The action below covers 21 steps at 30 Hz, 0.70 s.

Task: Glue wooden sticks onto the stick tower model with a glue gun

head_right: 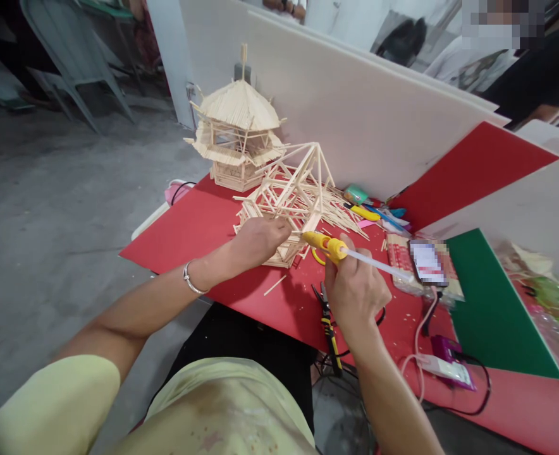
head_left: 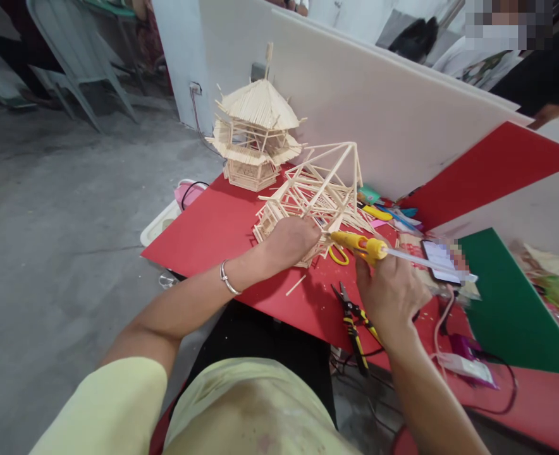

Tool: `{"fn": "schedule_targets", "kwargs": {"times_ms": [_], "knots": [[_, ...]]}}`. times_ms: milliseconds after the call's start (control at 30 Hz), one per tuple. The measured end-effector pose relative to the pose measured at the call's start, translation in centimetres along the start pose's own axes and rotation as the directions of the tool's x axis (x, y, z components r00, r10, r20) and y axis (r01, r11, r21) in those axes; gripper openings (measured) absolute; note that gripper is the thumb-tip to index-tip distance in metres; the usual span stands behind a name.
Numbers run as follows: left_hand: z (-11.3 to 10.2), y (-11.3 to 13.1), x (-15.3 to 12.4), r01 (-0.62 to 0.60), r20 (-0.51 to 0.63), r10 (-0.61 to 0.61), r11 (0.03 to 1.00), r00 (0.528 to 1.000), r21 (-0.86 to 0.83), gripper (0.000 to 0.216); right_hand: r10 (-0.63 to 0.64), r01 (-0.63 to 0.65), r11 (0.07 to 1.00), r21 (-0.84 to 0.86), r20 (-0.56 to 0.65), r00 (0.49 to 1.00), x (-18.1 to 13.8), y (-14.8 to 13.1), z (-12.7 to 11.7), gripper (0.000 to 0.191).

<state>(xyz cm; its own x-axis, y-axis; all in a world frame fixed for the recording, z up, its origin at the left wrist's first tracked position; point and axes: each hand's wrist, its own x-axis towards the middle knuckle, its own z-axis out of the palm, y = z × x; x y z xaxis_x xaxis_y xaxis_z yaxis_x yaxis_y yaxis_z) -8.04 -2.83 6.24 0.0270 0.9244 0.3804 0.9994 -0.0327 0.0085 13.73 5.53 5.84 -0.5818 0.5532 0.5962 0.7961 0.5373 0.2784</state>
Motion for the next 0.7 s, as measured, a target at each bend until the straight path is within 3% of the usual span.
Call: {"fn": "schedule_targets", "kwargs": {"times_ms": [267,700], "knots": [[-0.2,0.3,0.2,-0.013,0.056,0.010,0.998,0.998,0.055,0.028,0.099,-0.109,0.989,0.098,0.104,0.990,0.5,-0.1,-0.5,0.040],[-2.1,1.3,1.2,0.055,0.198,-0.070,0.995,0.978,0.080,0.027,0.139,-0.180,0.933,0.311,0.147,0.979,-0.3,1.4,0.0,0.035]]}}
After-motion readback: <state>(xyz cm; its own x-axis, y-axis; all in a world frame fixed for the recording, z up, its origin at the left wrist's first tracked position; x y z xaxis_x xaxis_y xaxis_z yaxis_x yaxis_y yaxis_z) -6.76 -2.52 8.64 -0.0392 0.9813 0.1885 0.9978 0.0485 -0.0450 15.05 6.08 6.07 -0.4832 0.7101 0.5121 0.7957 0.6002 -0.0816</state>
